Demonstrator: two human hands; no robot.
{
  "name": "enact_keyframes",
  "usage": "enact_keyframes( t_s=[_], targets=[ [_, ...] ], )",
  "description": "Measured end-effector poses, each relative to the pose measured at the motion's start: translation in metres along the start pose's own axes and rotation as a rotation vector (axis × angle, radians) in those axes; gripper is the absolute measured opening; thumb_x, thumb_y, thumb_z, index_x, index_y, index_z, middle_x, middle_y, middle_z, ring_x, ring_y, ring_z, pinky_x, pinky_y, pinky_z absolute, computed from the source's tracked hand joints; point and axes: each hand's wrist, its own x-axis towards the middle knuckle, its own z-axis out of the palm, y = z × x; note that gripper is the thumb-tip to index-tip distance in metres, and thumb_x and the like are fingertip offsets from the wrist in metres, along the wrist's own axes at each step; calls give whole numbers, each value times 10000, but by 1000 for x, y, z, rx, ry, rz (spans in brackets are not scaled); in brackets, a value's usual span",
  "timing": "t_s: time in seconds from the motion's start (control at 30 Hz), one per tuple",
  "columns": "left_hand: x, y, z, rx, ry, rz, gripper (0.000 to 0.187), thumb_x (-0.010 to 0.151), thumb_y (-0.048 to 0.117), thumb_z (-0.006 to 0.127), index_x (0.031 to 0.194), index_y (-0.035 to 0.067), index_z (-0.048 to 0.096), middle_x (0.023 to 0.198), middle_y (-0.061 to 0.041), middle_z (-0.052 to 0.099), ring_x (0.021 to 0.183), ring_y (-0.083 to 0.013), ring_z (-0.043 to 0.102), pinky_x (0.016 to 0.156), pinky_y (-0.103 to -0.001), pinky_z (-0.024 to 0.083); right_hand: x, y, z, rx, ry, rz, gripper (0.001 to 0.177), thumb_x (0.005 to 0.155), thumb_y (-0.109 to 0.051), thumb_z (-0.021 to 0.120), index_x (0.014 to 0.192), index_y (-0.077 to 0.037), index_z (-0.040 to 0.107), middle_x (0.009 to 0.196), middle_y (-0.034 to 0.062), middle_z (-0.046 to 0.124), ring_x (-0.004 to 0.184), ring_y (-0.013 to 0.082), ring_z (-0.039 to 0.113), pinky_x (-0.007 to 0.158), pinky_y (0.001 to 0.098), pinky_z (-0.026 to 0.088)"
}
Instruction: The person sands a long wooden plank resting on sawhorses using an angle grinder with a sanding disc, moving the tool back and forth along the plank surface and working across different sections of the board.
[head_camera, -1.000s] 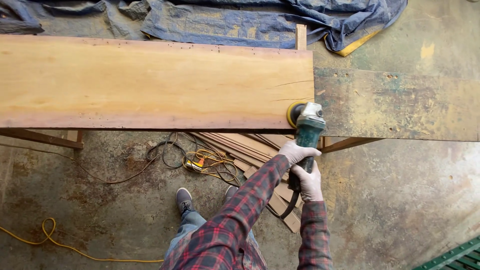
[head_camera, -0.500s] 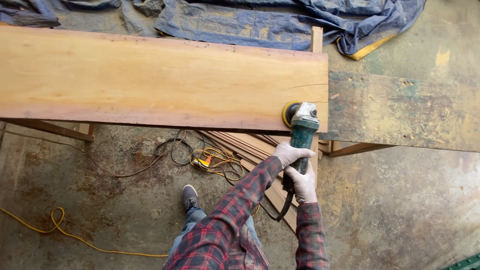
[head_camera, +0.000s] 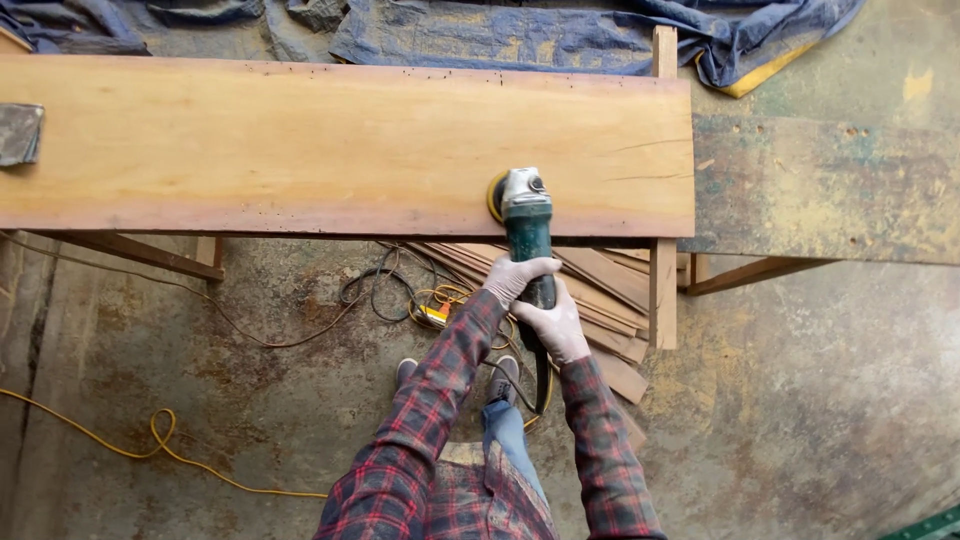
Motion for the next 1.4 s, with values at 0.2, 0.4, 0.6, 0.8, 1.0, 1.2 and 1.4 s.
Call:
enact_keyframes(
  t_s=[0.2, 0.4, 0.6, 0.8, 1.0, 1.2, 1.4],
  targets=[
    [-17, 9, -17, -85, 54, 20, 435, 671, 308, 889, 967, 33, 726, 841, -71, 723, 679, -162, 686, 647, -325, 579, -6, -11, 19, -54, -40, 16, 667, 634, -270, 847, 1204, -28, 600, 976, 45, 674, 848, 139, 644, 759, 282, 545],
    [3, -20, 35, -139, 133, 70, 427, 676, 325, 905, 944, 36, 741, 839, -77, 727, 672, -153, 684, 630, -314, 574, -5, -6, -34, 7, -73, 18, 631, 644, -232, 826, 1193, -36, 585, 899, 73, 645, 696, 175, 620, 607, 326, 542],
    [21, -44, 125, -83, 27, 86, 474, 619, 310, 926, 954, 41, 726, 871, -88, 749, 704, -160, 714, 665, -317, 605, 2, 23, -118, 58, -17, -32, 562, 725, -199, 819, 1191, -6, 572, 866, 81, 657, 617, 142, 656, 518, 292, 574],
    [24, -46, 197, 177, 9, 77, 545, 589, 410, 908, 964, 44, 760, 905, -93, 775, 757, -158, 736, 715, -315, 593, -4, 22, -175, 164, 80, 3, 513, 752, -181, 774, 1178, -12, 544, 814, 103, 650, 539, 195, 643, 436, 351, 563],
    [23, -32, 217, 234, -44, 50, 609, 555, 454, 884, 974, 23, 783, 903, -121, 791, 761, -174, 746, 719, -315, 592, 8, 28, -195, 196, 171, -10, 485, 768, -165, 749, 1178, -19, 536, 834, 105, 656, 554, 214, 660, 446, 371, 574],
    [37, -25, 193, 278, -7, 51, 714, 503, 474, 898, 1038, 24, 750, 945, -122, 789, 792, -168, 755, 741, -304, 604, 20, 28, -169, 227, 170, -48, 491, 772, -169, 783, 1174, -11, 549, 885, 86, 673, 610, 179, 675, 490, 337, 589],
    [26, -11, 133, 88, -37, 86, 581, 580, 389, 932, 1004, 42, 737, 931, -88, 766, 772, -158, 722, 748, -320, 603, 11, 3, -111, 165, 65, -20, 499, 745, -169, 790, 1141, -5, 535, 823, 77, 640, 573, 170, 635, 476, 329, 550]
  ],
)
